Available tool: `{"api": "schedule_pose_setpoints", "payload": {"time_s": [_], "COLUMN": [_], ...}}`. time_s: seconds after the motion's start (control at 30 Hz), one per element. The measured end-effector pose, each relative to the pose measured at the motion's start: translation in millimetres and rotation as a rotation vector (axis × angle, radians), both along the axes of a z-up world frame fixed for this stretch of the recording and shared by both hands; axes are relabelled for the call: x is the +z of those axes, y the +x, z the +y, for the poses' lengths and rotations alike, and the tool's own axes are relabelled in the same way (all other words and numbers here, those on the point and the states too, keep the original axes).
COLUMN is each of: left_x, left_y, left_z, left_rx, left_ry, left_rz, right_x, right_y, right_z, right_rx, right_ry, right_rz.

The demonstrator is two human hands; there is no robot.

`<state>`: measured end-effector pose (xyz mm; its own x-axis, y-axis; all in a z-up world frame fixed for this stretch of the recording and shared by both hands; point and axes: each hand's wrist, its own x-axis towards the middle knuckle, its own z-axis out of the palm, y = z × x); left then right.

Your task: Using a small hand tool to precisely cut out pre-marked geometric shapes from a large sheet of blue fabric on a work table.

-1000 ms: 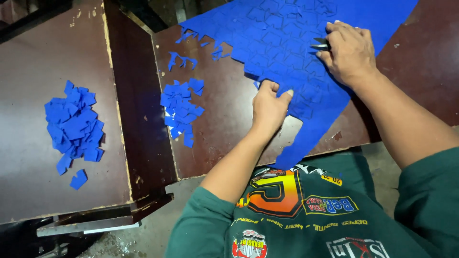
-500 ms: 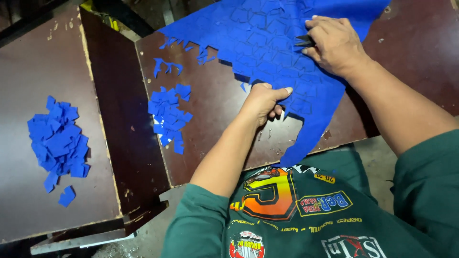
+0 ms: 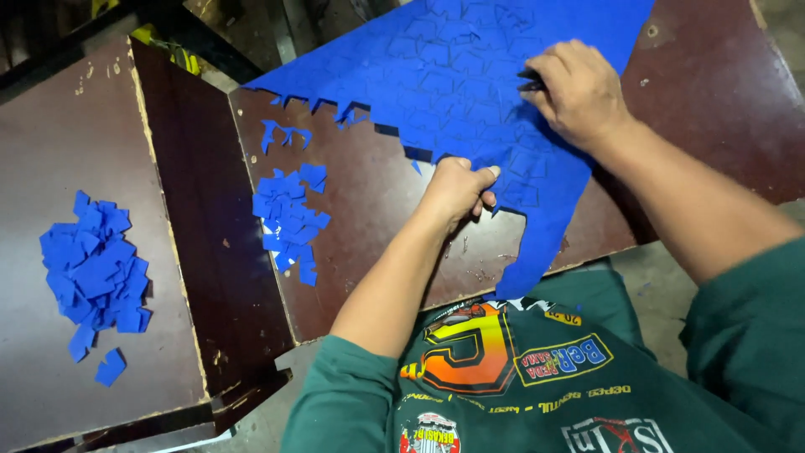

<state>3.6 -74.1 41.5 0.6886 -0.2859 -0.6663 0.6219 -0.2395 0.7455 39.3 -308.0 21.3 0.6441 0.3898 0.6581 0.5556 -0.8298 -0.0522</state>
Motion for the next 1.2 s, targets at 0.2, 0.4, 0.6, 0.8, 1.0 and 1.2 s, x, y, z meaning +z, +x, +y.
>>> {"api": "schedule_pose_setpoints", "payload": {"time_s": [0.2,0.4,0.6,0.8,1.0,1.2], "left_x": [5,-31,-24,-37,-46,-26], "left_y": [5,10,10,14,27,22], "left_z": [-12,-17,-24,-25,-31,-30], "left_rx": [0.148,0.102,0.145,0.172,0.24,0.308], "left_ry": [-0.058,-0.048,-0.054,-0.007,-0.002,-0.09], "left_rz": [0.018,-0.227,-0.227,-0.246,-0.26,-0.23], "right_x": [58,-6,12,20,19,12], "right_y": [-75,-77,-95,-136,-118,-112], "right_z": [54,35,52,97,104,110], "right_rx": [-0.209,-0.336,-0.309,-0.306,-0.318,-0.307], "right_ry": [0.701,0.571,1.053,1.53,1.587,1.653], "right_rz": [0.647,0.642,0.718,1.188,1.165,1.121]}}
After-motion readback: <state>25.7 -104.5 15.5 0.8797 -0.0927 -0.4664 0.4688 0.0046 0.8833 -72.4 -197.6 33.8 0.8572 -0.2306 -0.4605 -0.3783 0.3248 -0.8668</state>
